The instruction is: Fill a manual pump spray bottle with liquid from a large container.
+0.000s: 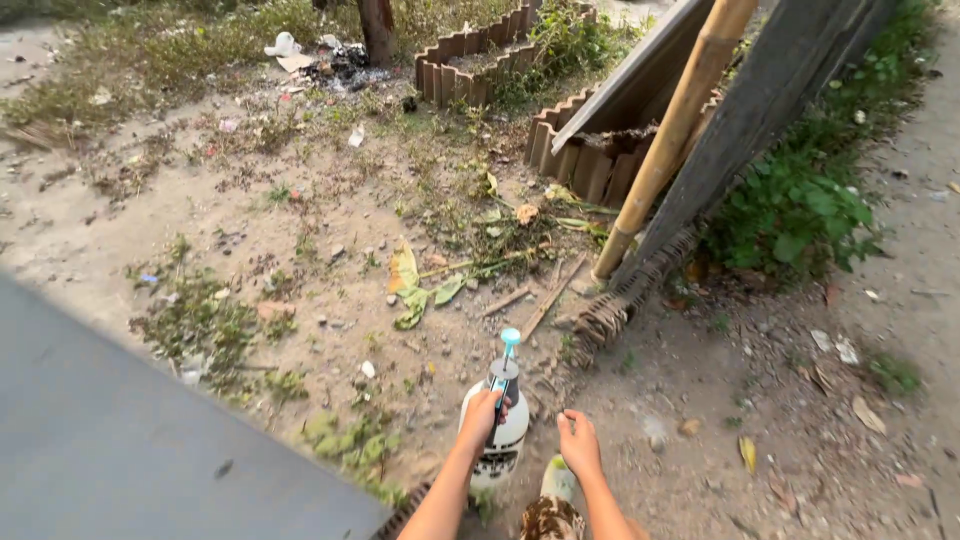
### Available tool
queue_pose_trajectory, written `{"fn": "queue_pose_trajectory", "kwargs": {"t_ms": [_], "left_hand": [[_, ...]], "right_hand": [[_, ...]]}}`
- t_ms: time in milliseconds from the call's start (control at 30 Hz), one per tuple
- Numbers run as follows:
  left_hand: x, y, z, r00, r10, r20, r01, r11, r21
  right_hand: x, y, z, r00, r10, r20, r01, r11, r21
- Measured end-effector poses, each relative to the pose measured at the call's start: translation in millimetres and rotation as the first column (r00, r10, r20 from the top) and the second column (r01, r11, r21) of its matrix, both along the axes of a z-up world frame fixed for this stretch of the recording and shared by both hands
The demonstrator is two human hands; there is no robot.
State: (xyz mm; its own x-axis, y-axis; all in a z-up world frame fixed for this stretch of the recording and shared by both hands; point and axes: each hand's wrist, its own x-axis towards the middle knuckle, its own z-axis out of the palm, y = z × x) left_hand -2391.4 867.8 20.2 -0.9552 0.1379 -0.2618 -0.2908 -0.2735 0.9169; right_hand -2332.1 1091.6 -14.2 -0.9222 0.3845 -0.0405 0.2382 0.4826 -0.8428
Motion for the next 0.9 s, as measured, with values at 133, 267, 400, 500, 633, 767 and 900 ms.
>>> {"fn": "queue_pose_trajectory", "kwargs": {"t_ms": [133, 267, 400, 500, 633, 767, 900], "left_hand": [[-83, 20, -28, 0.998, 0.026, 0.066, -0.026, 1.000, 0.000], [-165, 52, -25, 0.990, 0.061, 0.131, -0.058, 0.998, -0.023], [-257, 86, 1, 0.968, 0.012, 0.249, -0.002, 0.999, -0.040], [-304, 102, 18, 0.956, 0.054, 0.287, -0.042, 0.998, -0.047], [-379, 98, 56, 0.973, 0.084, 0.216, -0.082, 0.996, -0.022], [-454, 74, 84, 0.974, 0.153, 0.167, -0.160, 0.987, 0.033], [-534, 37, 99, 0.979, 0.166, 0.114, -0.178, 0.979, 0.104]], "right_hand": [[-104, 27, -44, 1.000, 0.002, -0.004, -0.002, 1.000, -0.014], [-219, 60, -80, 0.997, 0.030, -0.066, -0.033, 0.999, -0.042], [-308, 88, -22, 0.997, 0.024, -0.068, -0.030, 0.997, -0.078], [-349, 105, 10, 0.990, -0.012, 0.142, 0.019, 0.999, -0.051], [-426, 104, 5, 0.998, 0.053, -0.035, -0.059, 0.984, -0.167], [-502, 71, 4, 0.995, 0.098, 0.031, -0.094, 0.989, -0.117], [-577, 31, 13, 0.982, 0.190, -0.017, -0.190, 0.979, -0.074]]}}
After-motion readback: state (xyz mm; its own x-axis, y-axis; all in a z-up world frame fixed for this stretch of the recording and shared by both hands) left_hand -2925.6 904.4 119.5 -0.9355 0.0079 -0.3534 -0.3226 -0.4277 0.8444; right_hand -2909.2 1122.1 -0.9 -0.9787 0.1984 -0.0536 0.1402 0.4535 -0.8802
